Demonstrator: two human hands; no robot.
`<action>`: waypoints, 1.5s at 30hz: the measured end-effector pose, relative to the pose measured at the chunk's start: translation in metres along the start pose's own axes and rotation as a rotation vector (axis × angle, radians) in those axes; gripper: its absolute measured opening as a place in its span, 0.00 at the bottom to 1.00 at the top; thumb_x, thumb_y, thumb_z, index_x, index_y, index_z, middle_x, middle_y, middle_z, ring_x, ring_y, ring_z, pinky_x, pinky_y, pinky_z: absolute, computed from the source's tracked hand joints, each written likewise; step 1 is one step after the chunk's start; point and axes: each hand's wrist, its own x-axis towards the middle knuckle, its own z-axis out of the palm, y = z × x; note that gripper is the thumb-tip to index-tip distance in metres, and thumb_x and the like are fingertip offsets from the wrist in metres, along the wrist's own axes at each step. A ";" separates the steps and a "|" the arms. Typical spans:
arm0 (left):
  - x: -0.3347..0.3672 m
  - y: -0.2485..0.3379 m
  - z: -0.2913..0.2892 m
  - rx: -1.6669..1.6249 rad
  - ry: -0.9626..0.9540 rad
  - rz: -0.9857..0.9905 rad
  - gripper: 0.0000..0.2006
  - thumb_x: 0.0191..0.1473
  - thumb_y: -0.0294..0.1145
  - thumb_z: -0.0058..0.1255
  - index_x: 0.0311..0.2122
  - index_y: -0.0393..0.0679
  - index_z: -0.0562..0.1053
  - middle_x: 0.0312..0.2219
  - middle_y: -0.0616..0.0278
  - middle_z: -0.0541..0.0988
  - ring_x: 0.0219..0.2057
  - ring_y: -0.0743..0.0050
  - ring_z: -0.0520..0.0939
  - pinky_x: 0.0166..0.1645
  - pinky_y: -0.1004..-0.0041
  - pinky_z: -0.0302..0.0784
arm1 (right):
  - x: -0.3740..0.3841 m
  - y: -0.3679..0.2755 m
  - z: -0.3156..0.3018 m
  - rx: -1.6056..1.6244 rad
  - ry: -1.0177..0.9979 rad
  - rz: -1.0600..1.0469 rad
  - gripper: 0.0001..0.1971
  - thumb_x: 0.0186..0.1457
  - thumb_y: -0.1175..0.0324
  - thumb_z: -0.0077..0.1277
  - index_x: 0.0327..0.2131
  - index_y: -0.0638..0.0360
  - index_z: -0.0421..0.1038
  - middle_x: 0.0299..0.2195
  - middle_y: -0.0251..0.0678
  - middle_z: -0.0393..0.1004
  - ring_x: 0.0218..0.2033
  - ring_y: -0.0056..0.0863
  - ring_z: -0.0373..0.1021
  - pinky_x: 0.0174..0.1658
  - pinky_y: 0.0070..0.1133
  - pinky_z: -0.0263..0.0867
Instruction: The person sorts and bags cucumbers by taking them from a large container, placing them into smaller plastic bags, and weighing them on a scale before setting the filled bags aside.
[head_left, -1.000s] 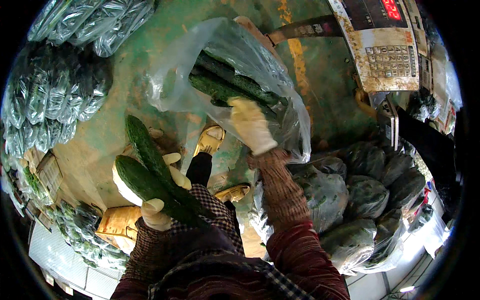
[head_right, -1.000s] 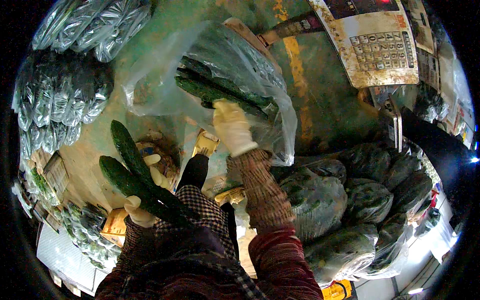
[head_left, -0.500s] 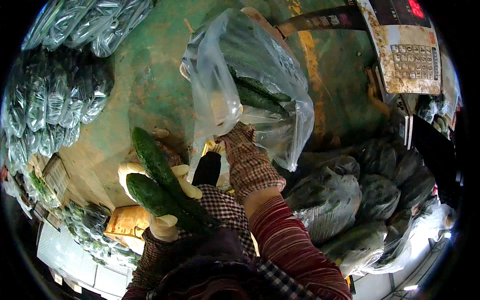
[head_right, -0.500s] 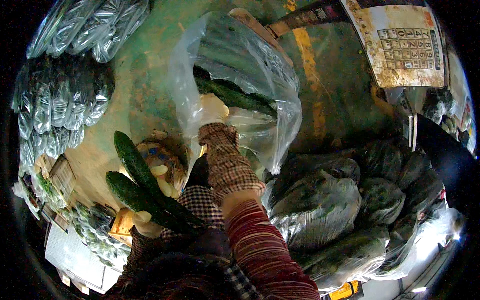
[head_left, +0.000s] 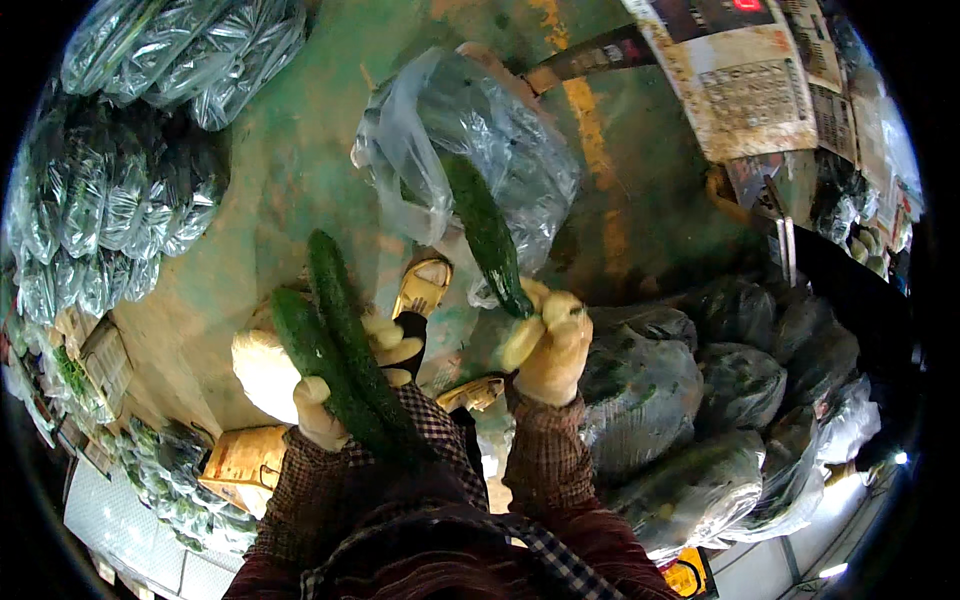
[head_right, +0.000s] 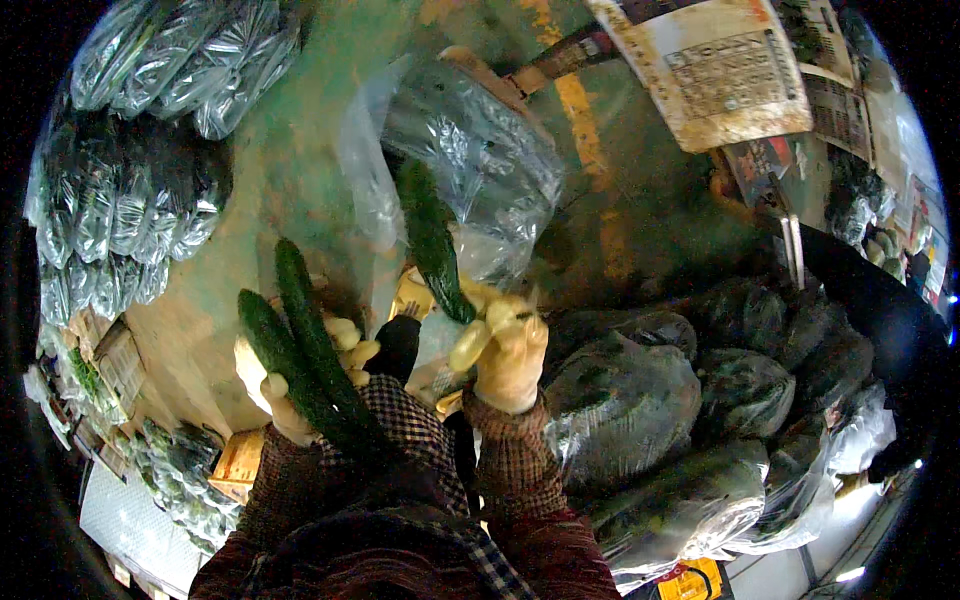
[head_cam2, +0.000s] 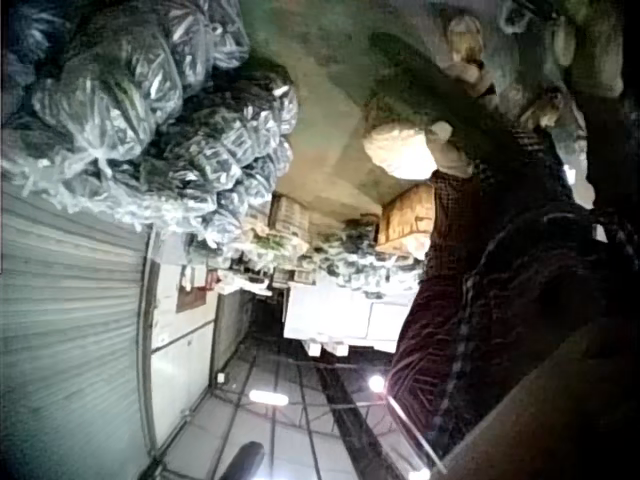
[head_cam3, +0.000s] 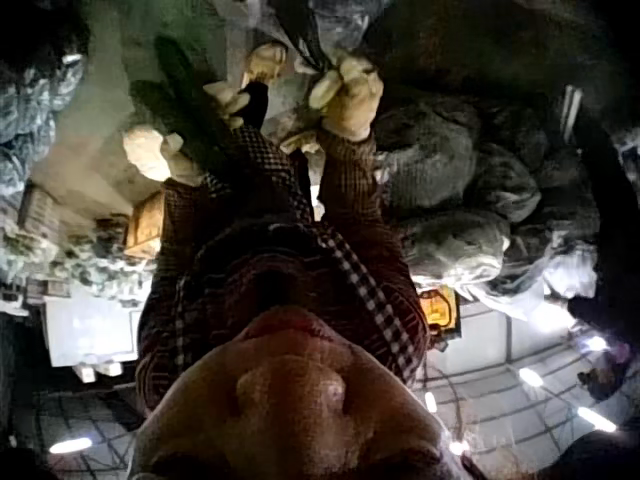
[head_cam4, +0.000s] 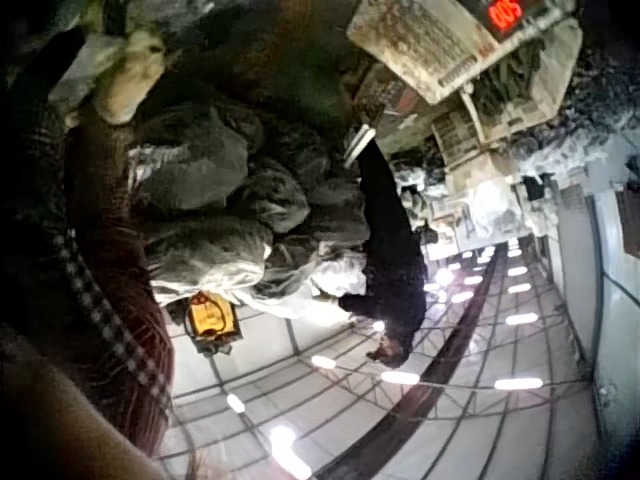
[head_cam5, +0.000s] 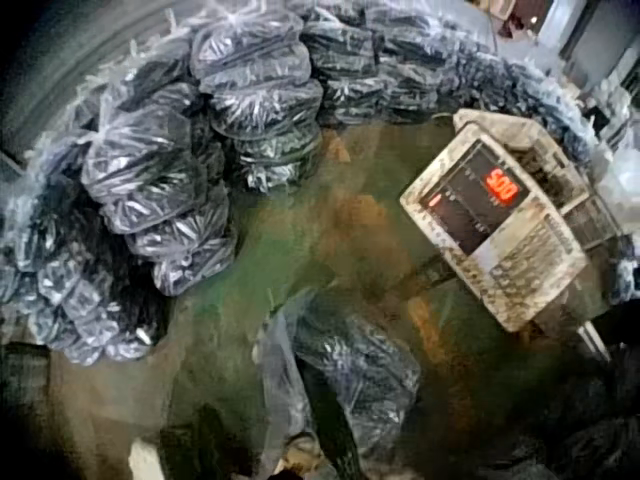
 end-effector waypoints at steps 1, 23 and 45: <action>0.003 -0.002 0.006 -0.042 -0.023 -0.032 0.46 0.36 0.57 0.54 0.54 0.29 0.58 0.48 0.48 0.69 0.52 0.45 0.68 0.50 0.57 0.71 | -0.013 -0.014 -0.002 0.643 0.004 0.289 0.17 0.54 0.65 0.40 0.32 0.72 0.72 0.30 0.41 0.76 0.21 0.21 0.68 0.23 0.17 0.64; -0.065 -0.075 0.181 -0.269 -1.018 -0.212 0.44 0.39 0.38 0.61 0.60 0.38 0.52 0.60 0.47 0.53 0.60 0.44 0.55 0.57 0.51 0.63 | -0.228 -0.144 -0.168 -0.453 -0.195 0.015 0.22 0.36 0.71 0.62 0.39 0.64 0.70 0.38 0.47 0.73 0.39 0.41 0.70 0.42 0.29 0.67; -0.273 -0.359 0.297 0.832 -1.151 -0.270 0.26 0.58 0.38 0.42 0.60 0.41 0.55 0.54 0.53 0.65 0.53 0.67 0.69 0.55 0.69 0.64 | -0.416 -0.109 -0.448 -0.775 0.680 -0.051 0.58 0.27 0.67 0.66 0.61 0.65 0.38 0.37 0.53 0.71 0.33 0.46 0.70 0.38 0.31 0.67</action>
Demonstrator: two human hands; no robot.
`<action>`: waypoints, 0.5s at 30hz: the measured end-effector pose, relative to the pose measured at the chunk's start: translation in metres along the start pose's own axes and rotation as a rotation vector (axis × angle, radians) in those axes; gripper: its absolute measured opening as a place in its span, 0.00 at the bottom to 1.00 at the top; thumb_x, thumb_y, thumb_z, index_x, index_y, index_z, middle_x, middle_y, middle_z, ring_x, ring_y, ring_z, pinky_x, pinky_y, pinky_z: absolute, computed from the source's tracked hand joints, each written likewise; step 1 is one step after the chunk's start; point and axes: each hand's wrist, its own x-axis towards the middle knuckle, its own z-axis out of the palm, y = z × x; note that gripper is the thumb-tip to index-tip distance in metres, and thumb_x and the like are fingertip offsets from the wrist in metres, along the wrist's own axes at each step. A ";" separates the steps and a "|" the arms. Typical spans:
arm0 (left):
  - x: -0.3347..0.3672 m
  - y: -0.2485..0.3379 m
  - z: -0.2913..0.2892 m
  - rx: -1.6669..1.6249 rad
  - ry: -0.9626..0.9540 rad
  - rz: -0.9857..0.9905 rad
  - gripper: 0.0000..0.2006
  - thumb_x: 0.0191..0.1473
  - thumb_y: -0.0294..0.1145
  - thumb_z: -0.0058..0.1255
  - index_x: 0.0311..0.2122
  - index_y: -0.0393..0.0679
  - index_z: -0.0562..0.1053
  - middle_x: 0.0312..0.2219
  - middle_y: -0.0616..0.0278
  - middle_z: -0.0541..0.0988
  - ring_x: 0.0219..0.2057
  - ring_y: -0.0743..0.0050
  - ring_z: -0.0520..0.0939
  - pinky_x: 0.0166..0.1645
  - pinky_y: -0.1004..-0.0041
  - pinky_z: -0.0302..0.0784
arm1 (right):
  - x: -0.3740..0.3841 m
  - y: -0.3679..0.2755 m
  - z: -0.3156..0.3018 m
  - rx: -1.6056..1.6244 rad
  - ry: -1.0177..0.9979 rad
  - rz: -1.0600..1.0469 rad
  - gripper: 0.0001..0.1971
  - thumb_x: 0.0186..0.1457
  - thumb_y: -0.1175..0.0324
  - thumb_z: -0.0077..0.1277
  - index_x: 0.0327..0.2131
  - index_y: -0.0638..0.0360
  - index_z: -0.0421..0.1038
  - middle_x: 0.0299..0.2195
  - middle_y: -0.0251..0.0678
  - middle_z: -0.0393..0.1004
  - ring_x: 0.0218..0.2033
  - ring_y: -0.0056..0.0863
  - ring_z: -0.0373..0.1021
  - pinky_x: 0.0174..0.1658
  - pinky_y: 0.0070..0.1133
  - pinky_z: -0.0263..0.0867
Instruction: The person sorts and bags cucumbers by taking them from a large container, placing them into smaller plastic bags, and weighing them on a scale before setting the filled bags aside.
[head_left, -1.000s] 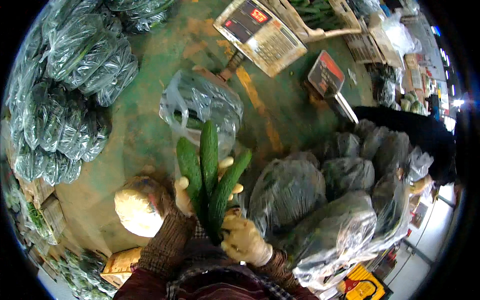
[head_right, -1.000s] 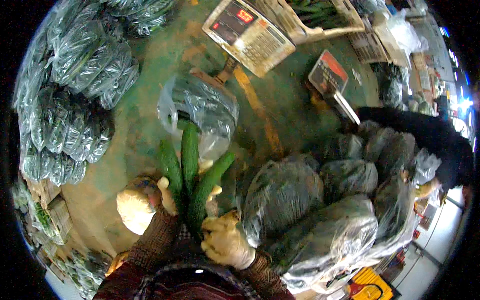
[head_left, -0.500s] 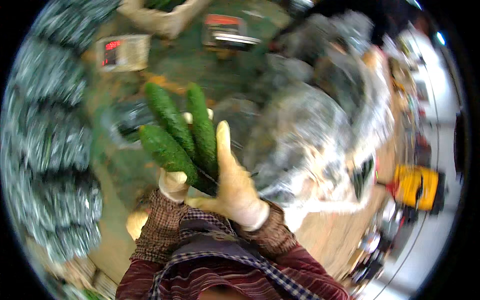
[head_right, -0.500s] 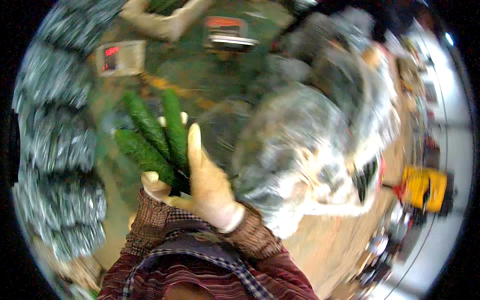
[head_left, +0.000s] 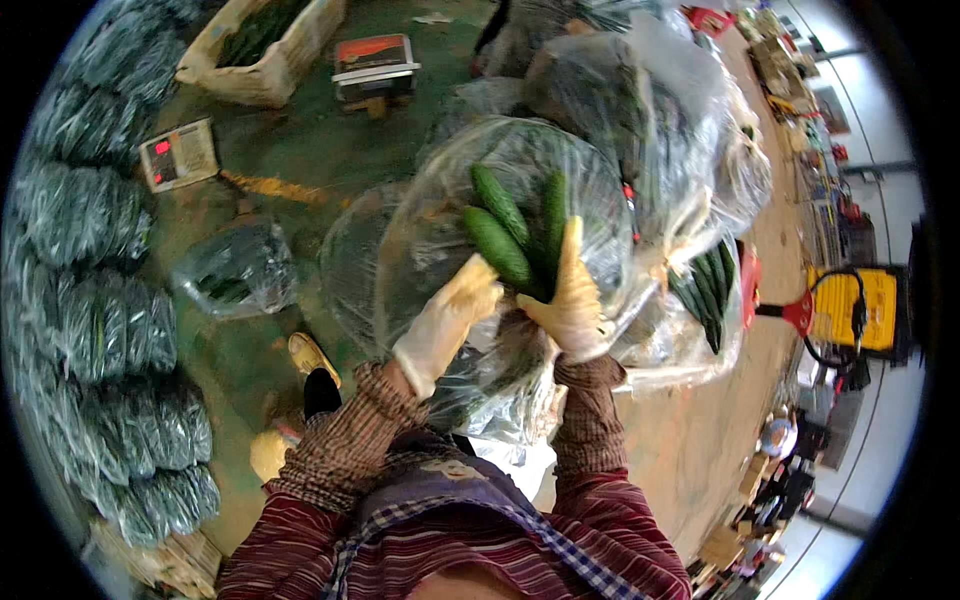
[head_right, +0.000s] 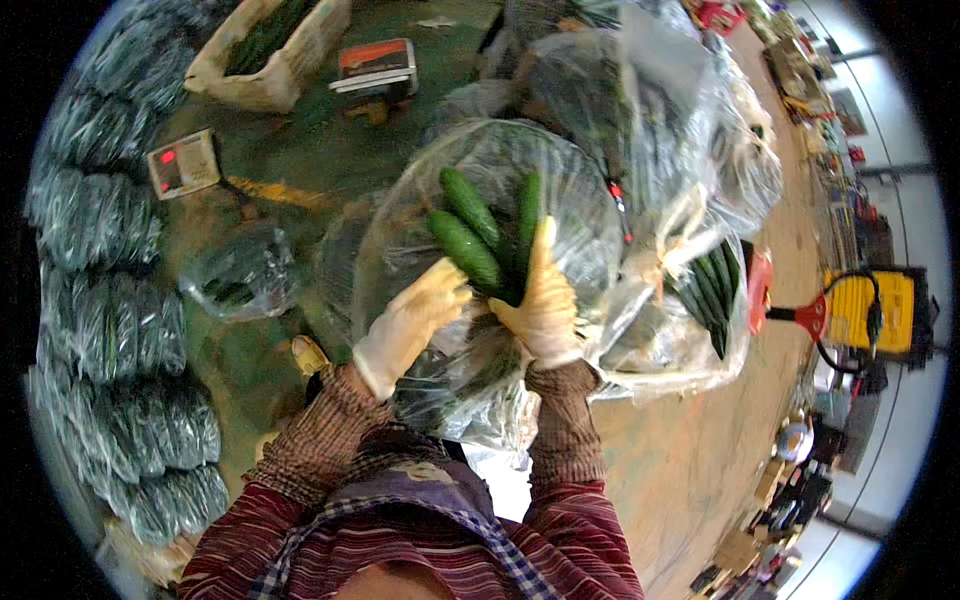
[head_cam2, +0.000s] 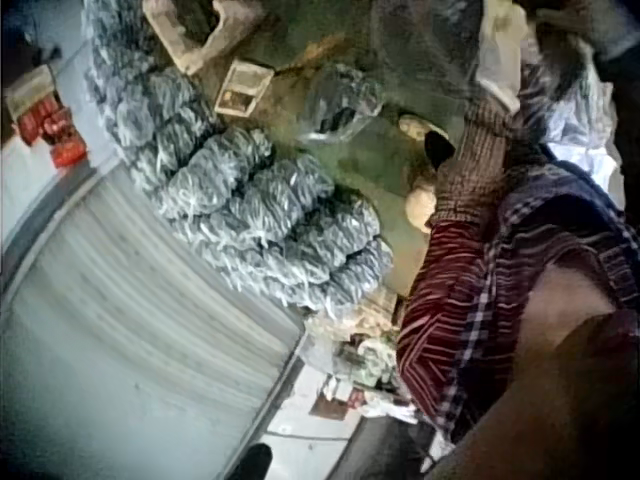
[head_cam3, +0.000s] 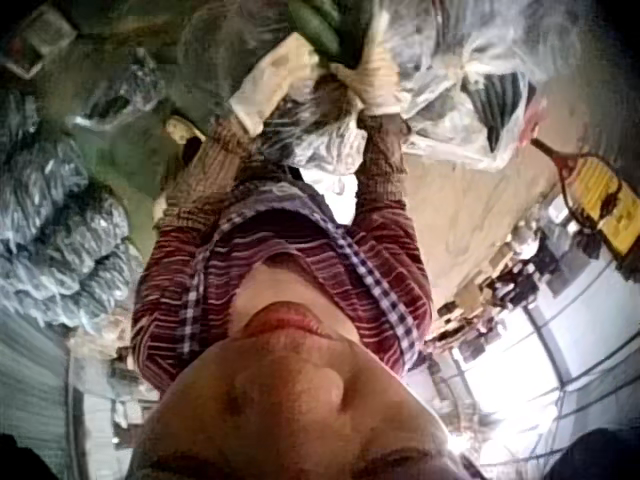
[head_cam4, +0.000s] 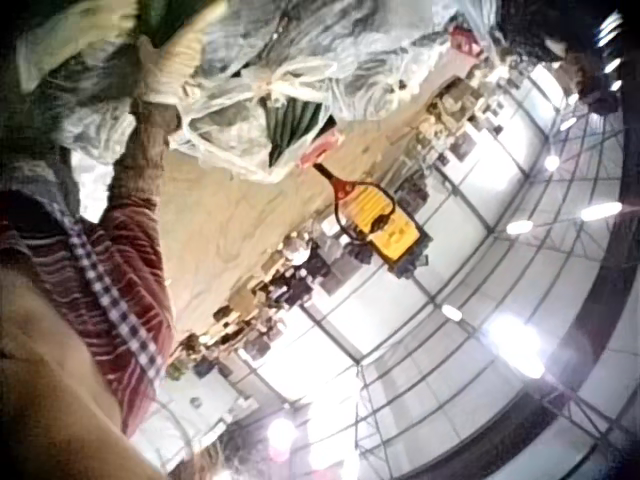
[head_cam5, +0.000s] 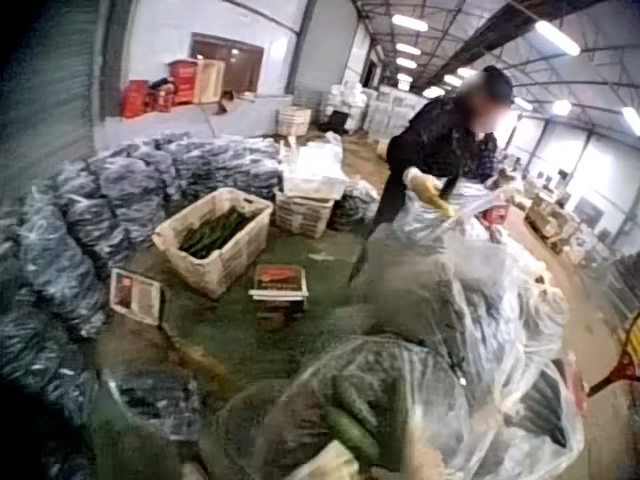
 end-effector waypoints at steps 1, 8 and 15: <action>-0.017 0.016 -0.008 -0.194 0.129 -0.218 0.28 0.58 0.40 0.42 0.60 0.40 0.54 0.54 0.53 0.66 0.52 0.68 0.70 0.53 0.71 0.65 | 0.001 -0.002 0.001 -0.105 -0.025 0.003 0.57 0.27 0.67 0.66 0.61 0.65 0.39 0.42 0.53 0.68 0.38 0.46 0.68 0.41 0.31 0.66; -0.155 0.001 -0.207 0.521 1.134 -0.210 0.26 0.49 0.29 0.52 0.54 0.37 0.61 0.42 0.58 0.75 0.40 0.67 0.76 0.47 0.73 0.72 | 0.001 -0.140 0.042 0.080 0.216 -0.266 0.34 0.43 0.77 0.56 0.56 0.63 0.56 0.53 0.49 0.61 0.52 0.39 0.61 0.54 0.30 0.59; -0.203 -0.052 -0.473 1.044 1.837 -0.393 0.55 0.33 0.44 0.68 0.61 0.33 0.45 0.56 0.44 0.57 0.60 0.56 0.51 0.62 0.66 0.50 | -0.028 -0.235 0.428 0.028 -0.584 0.008 0.23 0.45 0.55 0.56 0.42 0.58 0.70 0.31 0.47 0.71 0.37 0.44 0.68 0.39 0.36 0.64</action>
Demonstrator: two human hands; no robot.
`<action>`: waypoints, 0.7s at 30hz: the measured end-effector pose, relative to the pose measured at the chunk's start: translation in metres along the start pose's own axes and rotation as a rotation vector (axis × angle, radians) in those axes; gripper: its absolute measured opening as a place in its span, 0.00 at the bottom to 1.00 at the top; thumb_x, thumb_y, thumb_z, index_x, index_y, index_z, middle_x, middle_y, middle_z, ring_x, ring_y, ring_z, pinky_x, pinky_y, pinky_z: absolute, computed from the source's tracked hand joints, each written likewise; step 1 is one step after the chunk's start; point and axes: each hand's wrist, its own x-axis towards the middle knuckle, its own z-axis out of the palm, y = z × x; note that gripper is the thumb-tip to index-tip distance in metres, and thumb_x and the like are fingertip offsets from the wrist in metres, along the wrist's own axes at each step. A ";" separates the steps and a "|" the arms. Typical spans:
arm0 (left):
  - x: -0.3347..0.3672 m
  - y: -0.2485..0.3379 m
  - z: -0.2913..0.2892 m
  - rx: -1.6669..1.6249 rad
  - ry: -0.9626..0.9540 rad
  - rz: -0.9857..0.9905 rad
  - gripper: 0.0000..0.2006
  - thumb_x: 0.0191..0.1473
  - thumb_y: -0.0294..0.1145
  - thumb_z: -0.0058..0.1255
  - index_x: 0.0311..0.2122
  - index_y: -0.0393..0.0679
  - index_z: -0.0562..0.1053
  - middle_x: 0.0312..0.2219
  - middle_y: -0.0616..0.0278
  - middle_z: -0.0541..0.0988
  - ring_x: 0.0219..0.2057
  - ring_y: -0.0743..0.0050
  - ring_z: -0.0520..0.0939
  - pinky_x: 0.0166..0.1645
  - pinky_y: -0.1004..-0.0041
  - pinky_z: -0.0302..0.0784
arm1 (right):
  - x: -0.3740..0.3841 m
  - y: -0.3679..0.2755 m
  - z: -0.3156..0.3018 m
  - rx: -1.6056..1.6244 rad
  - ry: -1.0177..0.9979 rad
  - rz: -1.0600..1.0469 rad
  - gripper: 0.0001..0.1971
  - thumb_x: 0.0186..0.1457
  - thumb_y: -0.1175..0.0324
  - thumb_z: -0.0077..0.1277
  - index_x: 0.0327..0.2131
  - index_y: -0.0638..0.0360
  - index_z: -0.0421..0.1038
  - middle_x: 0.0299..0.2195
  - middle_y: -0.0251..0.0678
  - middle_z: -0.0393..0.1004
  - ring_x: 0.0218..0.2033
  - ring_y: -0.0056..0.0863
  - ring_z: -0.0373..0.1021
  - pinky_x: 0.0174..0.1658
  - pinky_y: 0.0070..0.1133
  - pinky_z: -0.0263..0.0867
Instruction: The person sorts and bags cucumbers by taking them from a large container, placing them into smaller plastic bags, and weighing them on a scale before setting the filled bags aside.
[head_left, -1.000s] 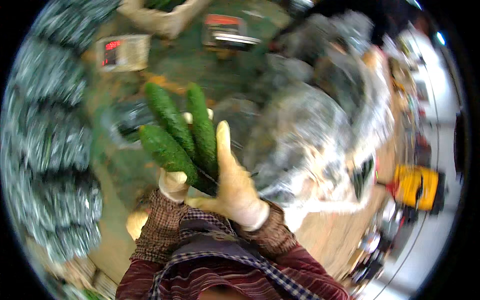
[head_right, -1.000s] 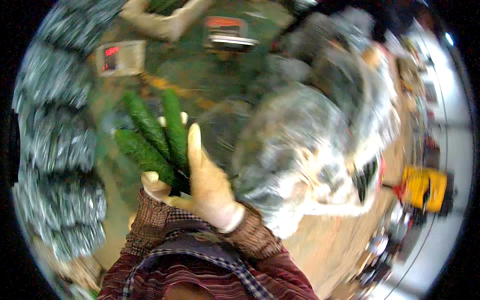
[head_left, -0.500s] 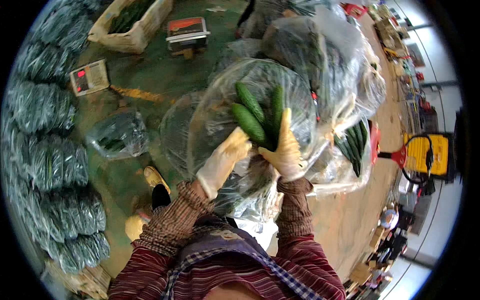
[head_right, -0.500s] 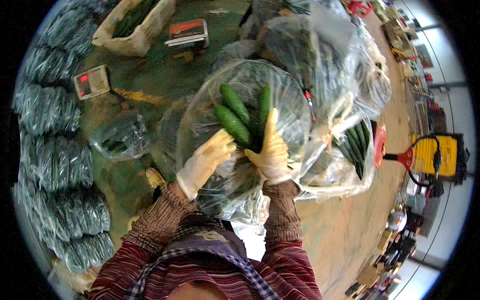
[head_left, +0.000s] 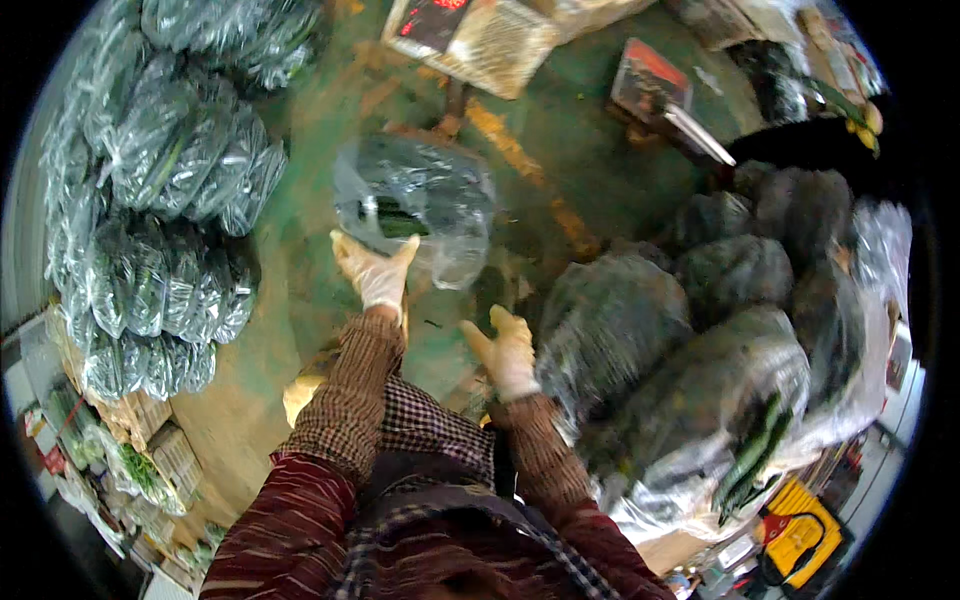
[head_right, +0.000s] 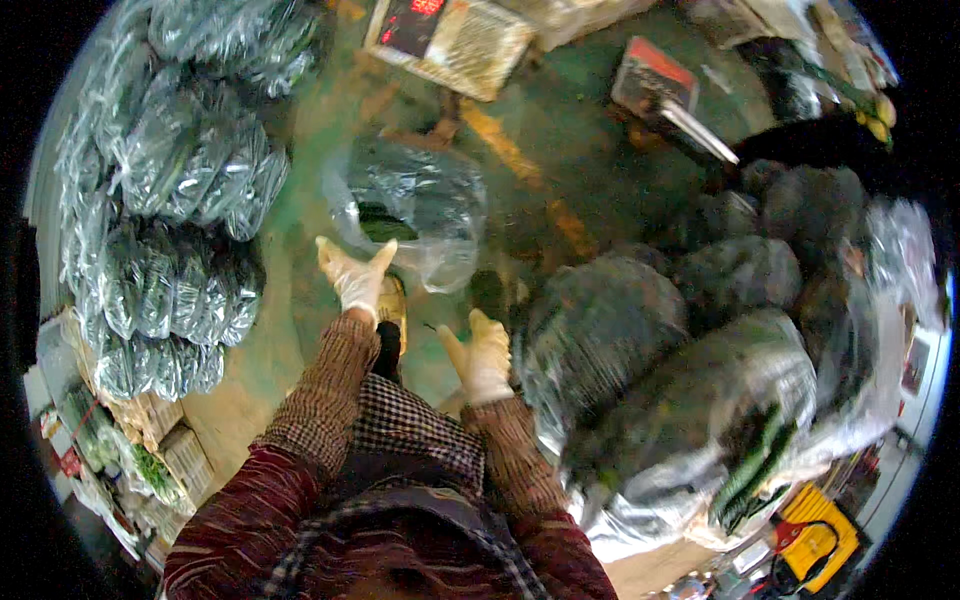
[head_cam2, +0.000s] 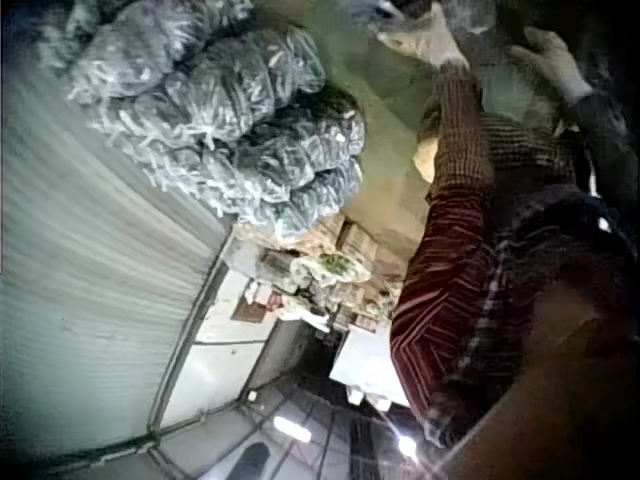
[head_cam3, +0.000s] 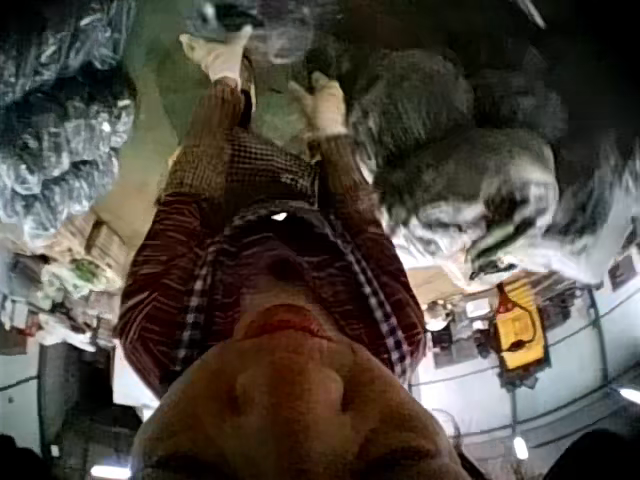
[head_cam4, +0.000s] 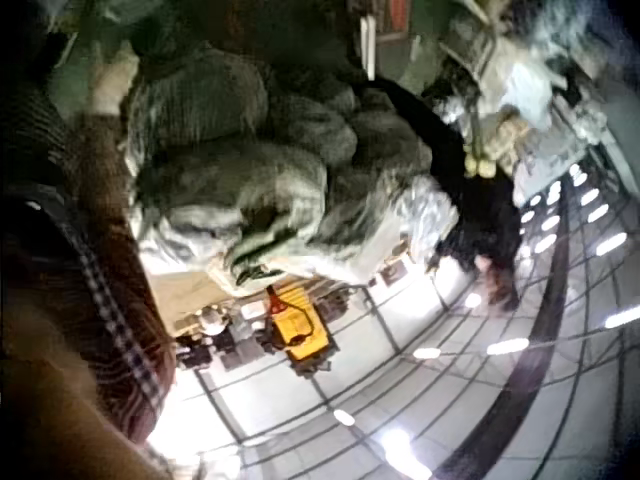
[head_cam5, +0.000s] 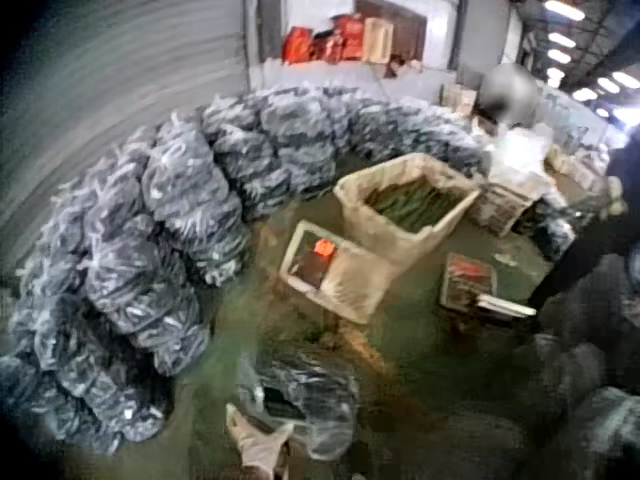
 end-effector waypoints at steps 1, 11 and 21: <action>0.019 0.013 0.015 0.056 -0.054 0.054 0.52 0.33 0.44 0.68 0.59 0.33 0.50 0.55 0.44 0.58 0.58 0.51 0.56 0.60 0.65 0.55 | 0.025 0.022 0.066 -0.116 0.078 0.045 0.24 0.44 0.54 0.56 0.43 0.58 0.69 0.33 0.48 0.71 0.38 0.45 0.67 0.40 0.36 0.64; 0.121 -0.031 -0.029 -0.914 -0.498 -0.297 0.12 0.54 0.37 0.47 0.34 0.39 0.76 0.28 0.62 0.79 0.29 0.78 0.75 0.37 0.78 0.70 | 0.161 -0.003 0.146 0.888 -0.041 0.093 0.06 0.53 0.70 0.44 0.27 0.58 0.71 0.30 0.42 0.73 0.26 0.31 0.68 0.38 0.27 0.67; 0.242 0.061 -0.058 -0.769 -0.794 -0.134 0.11 0.55 0.31 0.41 0.31 0.37 0.74 0.16 0.72 0.66 0.16 0.87 0.62 0.24 0.82 0.57 | 0.237 -0.095 -0.009 1.097 -0.092 -0.101 0.15 0.57 0.62 0.43 0.41 0.64 0.69 0.41 0.41 0.70 0.33 0.21 0.65 0.40 0.17 0.63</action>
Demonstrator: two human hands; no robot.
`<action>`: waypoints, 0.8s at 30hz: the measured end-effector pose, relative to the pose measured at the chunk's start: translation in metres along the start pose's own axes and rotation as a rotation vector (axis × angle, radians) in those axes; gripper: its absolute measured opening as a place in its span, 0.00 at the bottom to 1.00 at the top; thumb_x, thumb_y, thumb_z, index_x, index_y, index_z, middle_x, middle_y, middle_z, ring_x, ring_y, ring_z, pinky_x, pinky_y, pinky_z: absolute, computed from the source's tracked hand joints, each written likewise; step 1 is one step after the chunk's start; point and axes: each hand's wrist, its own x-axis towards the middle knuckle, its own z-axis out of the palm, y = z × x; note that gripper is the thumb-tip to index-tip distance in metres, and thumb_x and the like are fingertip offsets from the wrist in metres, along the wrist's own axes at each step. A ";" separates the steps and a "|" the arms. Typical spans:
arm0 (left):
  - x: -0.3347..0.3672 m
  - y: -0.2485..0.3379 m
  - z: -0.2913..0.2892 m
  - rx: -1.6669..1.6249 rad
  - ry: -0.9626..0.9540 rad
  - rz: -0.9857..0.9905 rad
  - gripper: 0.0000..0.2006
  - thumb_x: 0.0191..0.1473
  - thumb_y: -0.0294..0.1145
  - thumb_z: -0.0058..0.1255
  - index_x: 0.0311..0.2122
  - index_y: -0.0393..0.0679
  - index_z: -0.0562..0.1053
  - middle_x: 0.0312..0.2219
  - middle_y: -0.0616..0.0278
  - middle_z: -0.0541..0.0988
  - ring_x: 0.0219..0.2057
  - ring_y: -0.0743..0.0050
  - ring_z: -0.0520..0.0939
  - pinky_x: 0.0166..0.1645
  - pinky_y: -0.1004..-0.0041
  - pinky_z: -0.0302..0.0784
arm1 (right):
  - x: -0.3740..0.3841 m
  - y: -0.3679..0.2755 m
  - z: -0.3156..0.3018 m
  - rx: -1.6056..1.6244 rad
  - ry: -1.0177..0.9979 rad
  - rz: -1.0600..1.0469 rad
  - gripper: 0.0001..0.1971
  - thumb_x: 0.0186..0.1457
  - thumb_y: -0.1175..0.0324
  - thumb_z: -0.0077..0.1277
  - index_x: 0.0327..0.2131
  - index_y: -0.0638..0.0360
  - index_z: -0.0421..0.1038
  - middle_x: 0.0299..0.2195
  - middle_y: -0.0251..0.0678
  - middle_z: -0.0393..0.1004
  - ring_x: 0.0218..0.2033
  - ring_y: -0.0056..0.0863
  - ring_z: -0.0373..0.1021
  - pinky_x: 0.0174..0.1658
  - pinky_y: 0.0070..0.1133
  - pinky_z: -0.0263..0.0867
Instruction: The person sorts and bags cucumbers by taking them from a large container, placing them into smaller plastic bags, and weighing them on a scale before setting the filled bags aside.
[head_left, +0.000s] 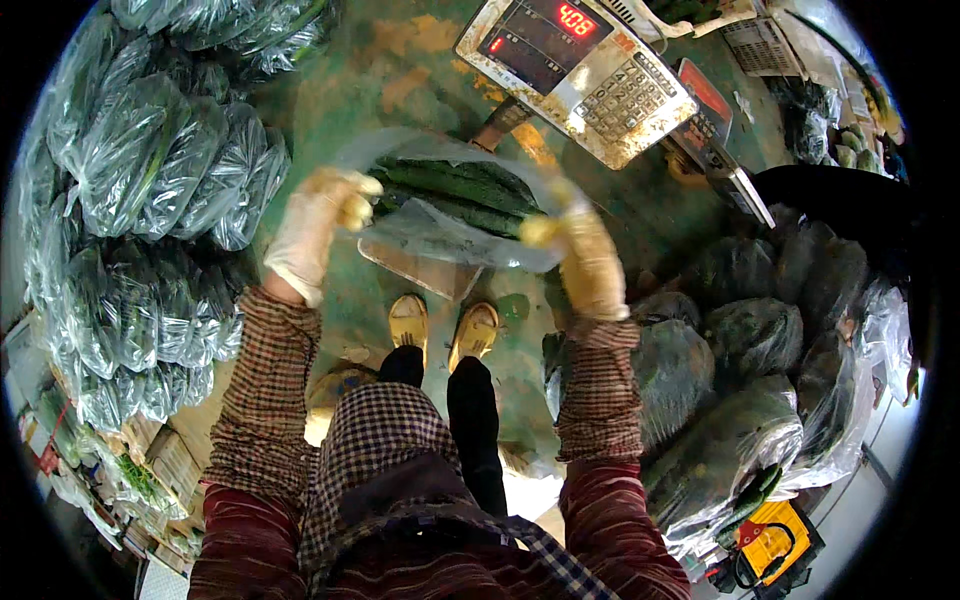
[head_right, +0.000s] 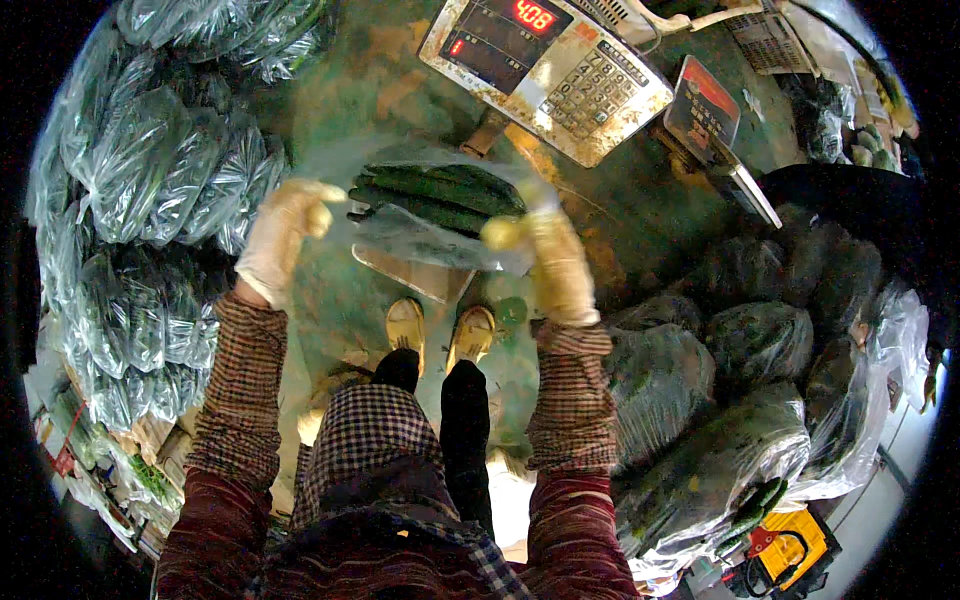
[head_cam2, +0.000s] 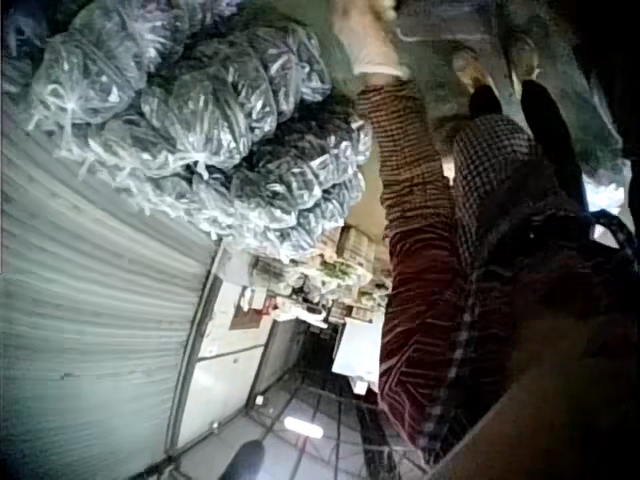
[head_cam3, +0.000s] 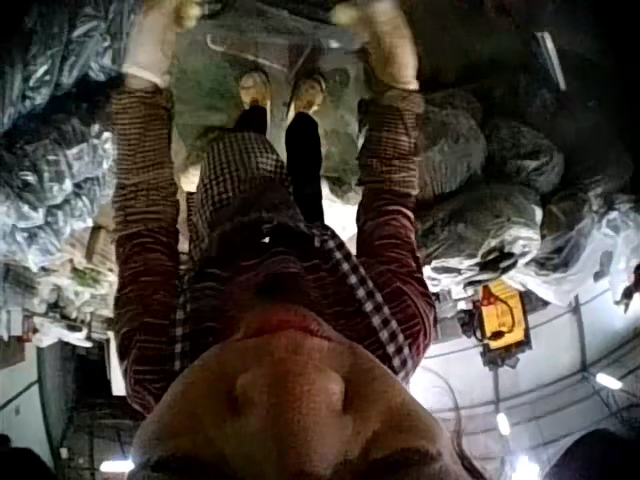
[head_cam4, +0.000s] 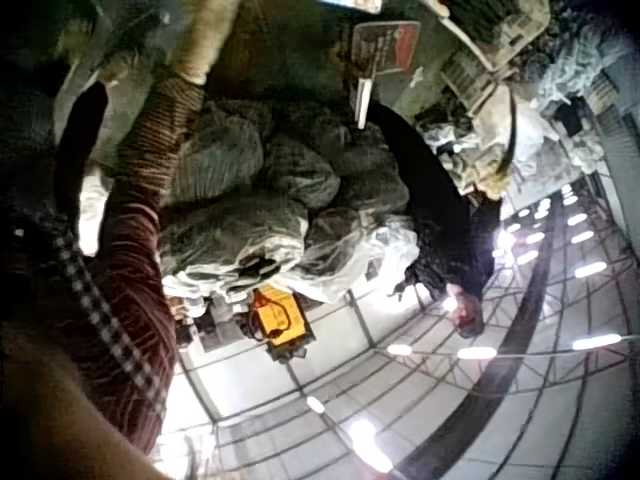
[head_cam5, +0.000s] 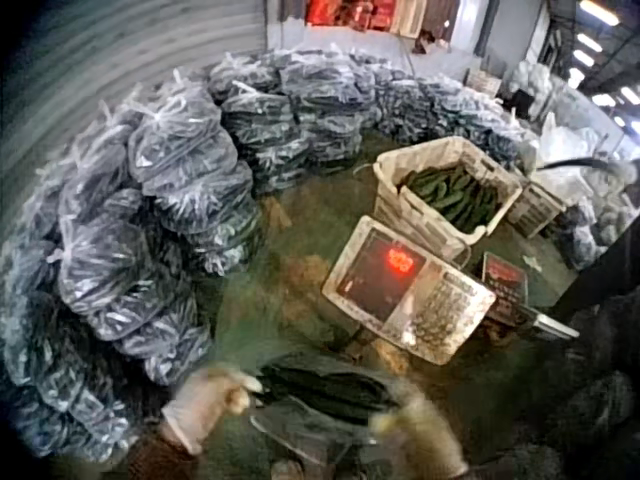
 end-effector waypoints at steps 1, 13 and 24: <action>0.000 0.000 0.004 -0.024 -0.125 0.003 0.10 0.54 0.31 0.41 0.31 0.37 0.74 0.17 0.73 0.67 0.17 0.88 0.62 0.24 0.83 0.57 | -0.004 0.021 -0.011 0.095 -0.210 0.042 0.16 0.59 0.62 0.40 0.39 0.67 0.69 0.38 0.42 0.72 0.30 0.21 0.66 0.37 0.18 0.64; -0.020 -0.053 0.096 -0.309 -0.414 -0.089 0.13 0.47 0.27 0.53 0.39 0.37 0.69 0.31 0.62 0.76 0.37 0.75 0.76 0.45 0.75 0.70 | 0.032 0.028 0.048 -0.326 -0.564 -0.494 0.18 0.62 0.61 0.36 0.47 0.64 0.64 0.48 0.45 0.67 0.52 0.23 0.61 0.57 0.22 0.54; 0.122 -0.166 0.021 0.628 -0.231 0.368 0.12 0.47 0.25 0.50 0.40 0.42 0.72 0.26 0.73 0.72 0.27 0.91 0.66 0.32 0.86 0.64 | 0.109 0.120 -0.018 -1.433 -0.878 -0.074 0.15 0.53 0.60 0.50 0.29 0.65 0.75 0.24 0.38 0.75 0.26 0.28 0.71 0.32 0.26 0.66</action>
